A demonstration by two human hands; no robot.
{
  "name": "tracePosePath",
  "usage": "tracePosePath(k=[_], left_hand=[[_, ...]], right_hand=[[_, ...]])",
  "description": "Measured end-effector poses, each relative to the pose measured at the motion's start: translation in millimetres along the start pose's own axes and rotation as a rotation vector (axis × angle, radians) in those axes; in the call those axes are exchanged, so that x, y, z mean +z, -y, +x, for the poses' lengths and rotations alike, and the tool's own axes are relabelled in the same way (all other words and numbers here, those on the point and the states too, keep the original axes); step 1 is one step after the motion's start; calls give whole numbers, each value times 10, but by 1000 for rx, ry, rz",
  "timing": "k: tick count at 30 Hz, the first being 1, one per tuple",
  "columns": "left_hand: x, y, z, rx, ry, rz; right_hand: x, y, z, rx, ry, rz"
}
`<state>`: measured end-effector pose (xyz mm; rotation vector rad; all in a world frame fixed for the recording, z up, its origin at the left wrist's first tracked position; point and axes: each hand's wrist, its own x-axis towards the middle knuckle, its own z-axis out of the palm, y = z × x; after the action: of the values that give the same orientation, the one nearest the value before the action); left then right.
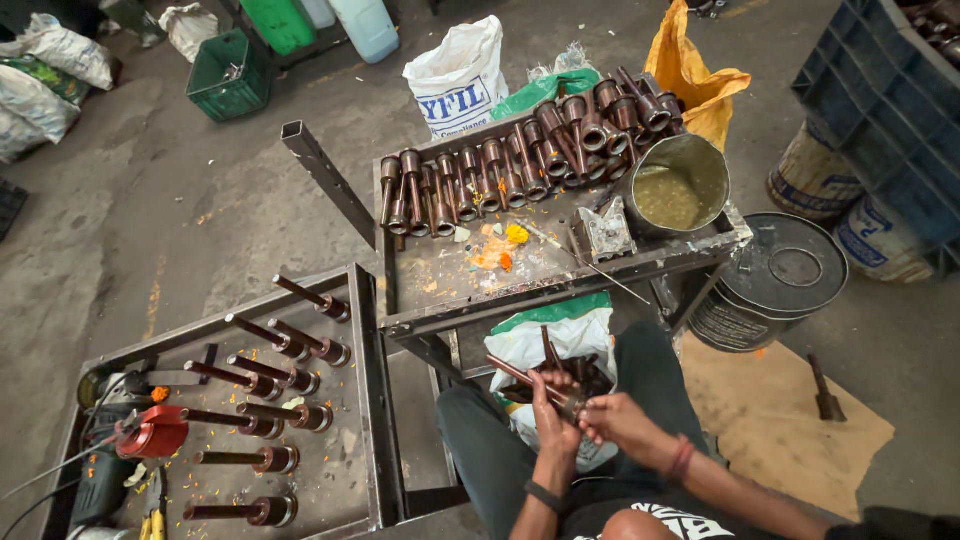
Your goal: The person repeatedly picks up cylindrical metal parts, dips a small brush into a liquid container, and applies the liquid to the parts. The person then places the coated parts into a white sack between their legs.
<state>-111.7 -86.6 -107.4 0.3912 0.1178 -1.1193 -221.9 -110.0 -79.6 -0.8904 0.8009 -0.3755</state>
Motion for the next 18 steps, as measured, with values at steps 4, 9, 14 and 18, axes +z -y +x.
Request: tracePosePath(k=[4, 9, 14, 18], left_hand=[[189, -206, -96, -160, -19, 146], [120, -171, -2, -59, -106, 187], [-33, -68, 142, 50, -80, 101], [-78, -173, 217, 24, 1, -130]], right_hand=[[-134, -18, 75, -36, 40, 153], [-106, -120, 64, -643, -163, -807], [-130, -184, 82, -13, 255, 255], [-229, -64, 32, 182, 150, 910]])
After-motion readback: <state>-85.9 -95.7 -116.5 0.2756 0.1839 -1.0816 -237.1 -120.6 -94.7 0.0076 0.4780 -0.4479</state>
